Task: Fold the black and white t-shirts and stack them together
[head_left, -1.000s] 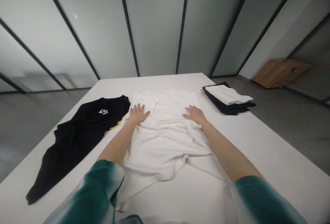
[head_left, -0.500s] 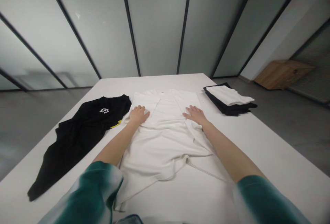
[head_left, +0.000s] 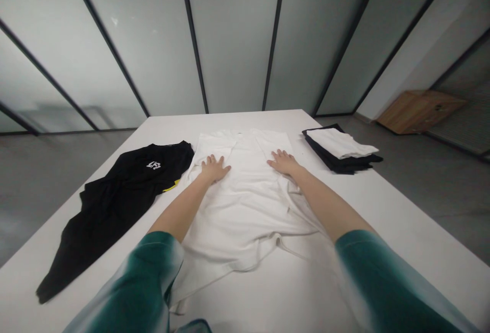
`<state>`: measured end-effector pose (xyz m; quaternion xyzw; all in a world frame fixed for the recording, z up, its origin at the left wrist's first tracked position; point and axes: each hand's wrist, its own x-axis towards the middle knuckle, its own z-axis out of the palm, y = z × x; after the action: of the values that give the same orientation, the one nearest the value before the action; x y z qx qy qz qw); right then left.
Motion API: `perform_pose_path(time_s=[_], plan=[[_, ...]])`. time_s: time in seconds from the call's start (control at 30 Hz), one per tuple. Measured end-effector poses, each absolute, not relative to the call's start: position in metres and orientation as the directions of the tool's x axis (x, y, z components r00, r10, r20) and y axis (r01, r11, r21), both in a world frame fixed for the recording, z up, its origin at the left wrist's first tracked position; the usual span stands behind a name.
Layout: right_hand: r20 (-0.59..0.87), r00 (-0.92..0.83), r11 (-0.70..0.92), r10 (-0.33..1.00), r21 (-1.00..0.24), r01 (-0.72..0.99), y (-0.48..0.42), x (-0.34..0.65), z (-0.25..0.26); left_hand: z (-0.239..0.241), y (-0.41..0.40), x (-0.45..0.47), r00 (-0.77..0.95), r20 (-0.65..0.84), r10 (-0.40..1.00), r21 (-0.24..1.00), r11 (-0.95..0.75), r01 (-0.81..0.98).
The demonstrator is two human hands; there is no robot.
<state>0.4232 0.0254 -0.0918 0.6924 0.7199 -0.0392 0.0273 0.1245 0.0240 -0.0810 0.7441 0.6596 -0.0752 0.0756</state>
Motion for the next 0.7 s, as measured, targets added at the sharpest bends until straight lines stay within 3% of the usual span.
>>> perform_pose_path(time_s=[0.2, 0.4, 0.7], plan=[[0.027, -0.001, 0.000, 1.000, 0.050, 0.999, 0.002, 0.389, -0.075, -0.076, 0.012, 0.121, 0.152, -0.043, 0.987, 0.031, -0.151, 0.988], [-0.126, 0.076, -0.081, 0.989, -0.034, 0.996, -0.012, 0.361, -0.088, -0.092, 0.000, 0.130, 0.111, -0.156, 0.982, 0.050, -0.104, 0.993], [-0.131, 0.044, -0.056, 0.990, -0.084, 0.995, 0.026, 0.369, -0.105, -0.104, 0.026, 0.131, 0.101, -0.133, 0.986, 0.063, -0.094, 0.994]])
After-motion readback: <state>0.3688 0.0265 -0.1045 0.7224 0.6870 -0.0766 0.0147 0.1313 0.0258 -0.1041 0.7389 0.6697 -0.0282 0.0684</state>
